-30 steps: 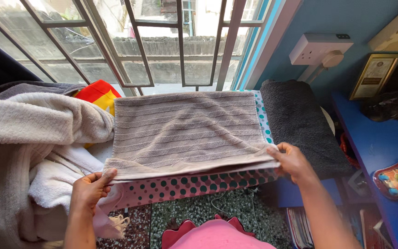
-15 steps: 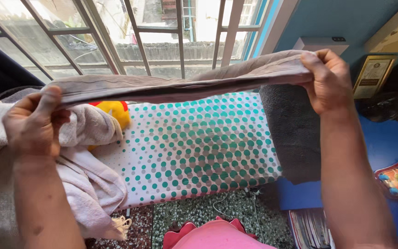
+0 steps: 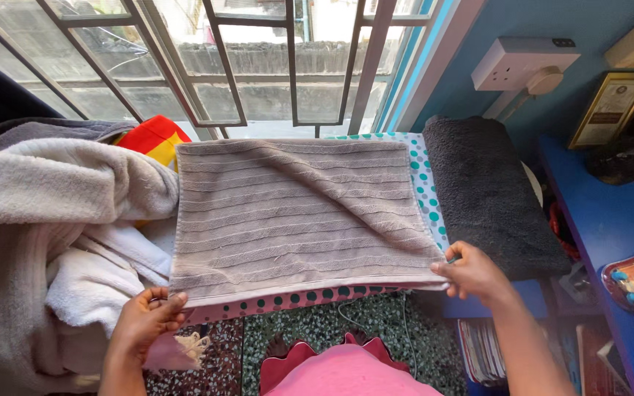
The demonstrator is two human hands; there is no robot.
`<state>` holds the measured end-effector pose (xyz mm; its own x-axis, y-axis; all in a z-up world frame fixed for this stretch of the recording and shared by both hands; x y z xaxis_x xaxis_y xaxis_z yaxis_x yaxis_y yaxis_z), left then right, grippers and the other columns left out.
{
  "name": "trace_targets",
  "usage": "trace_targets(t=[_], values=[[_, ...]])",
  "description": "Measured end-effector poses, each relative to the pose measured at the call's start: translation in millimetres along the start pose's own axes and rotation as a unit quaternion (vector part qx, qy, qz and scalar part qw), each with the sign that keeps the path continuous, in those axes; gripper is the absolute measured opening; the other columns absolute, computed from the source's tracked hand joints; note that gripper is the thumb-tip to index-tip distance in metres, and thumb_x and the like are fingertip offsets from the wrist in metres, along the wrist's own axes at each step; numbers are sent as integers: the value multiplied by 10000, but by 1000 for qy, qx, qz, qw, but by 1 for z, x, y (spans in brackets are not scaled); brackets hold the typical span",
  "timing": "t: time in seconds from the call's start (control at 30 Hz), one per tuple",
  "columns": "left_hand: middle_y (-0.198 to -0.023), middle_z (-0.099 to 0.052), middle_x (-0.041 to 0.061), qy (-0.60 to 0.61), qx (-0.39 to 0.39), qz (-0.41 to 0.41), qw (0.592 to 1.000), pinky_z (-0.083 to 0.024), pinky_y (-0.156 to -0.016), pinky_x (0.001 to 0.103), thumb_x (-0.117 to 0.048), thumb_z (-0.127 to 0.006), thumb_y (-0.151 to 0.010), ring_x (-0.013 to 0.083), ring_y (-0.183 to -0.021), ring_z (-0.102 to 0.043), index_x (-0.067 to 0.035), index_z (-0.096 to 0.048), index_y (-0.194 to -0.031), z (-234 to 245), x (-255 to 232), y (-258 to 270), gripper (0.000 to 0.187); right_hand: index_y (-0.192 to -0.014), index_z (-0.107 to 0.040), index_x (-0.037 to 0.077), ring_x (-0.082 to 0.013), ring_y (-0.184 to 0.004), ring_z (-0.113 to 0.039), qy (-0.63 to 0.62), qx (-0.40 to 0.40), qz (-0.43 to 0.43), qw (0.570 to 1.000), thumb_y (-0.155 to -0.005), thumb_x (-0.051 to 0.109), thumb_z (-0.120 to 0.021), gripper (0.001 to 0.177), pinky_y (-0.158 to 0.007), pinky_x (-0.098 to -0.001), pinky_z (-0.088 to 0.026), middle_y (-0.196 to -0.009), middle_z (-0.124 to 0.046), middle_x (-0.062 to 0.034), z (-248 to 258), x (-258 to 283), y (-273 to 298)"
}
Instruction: The person folds a dark gray towel and a light brown towel on a polka-dotted ironing board. They smooth and align each towel, fold them in half multiple times, and place the finished folds on the board.
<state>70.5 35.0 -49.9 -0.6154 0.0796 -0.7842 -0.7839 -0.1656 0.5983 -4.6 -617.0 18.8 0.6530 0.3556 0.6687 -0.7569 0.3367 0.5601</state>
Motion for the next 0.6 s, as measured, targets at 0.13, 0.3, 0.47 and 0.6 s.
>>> trace_targets(t=[0.13,0.3,0.47,0.6], values=[[-762,-678,117,-13,34,24,999,-470,-490,259,-145,-812,-804,160,-594,-624,19,-611,-1124,14,-4,11,413,-989,-614,30,-160,-460,-616,144,-43,-30,988,-889,248,-752,277,-408,-303,-447,-620,-696,-119,13,14,10],[-729,-670,152,-49,54,60,996,-397,-454,269,-162,-831,-800,159,-565,-554,37,-604,-1123,29,6,12,442,-989,-585,44,-177,-470,-626,145,26,-36,988,-846,214,-788,301,-413,-338,-454,-623,-679,-112,10,19,17],[-713,-682,176,-144,7,45,989,-433,-460,320,-189,-857,-796,222,-559,-593,25,-583,-1146,9,24,-1,493,-1081,-587,65,-218,-564,-733,257,9,-43,965,-838,250,-793,368,-490,-364,-544,-714,-752,-141,-13,17,16],[-749,-779,142,-362,-66,-1,930,-527,-660,380,-380,-872,-751,235,-663,-704,-35,-660,-1142,8,-7,13,563,-1195,-604,92,-296,-862,-763,383,-40,12,923,-786,386,-837,555,-789,-438,-584,-915,-781,-168,-13,35,16]])
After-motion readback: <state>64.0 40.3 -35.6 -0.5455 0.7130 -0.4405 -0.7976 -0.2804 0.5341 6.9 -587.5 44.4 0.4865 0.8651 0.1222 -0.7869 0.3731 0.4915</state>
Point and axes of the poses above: each hand's wrist, its own y-axis away from the middle knuckle, its own z-axis out of the back of the hand, x = y × z, the point moved 7 cm from there along -y, towards the middle knuckle
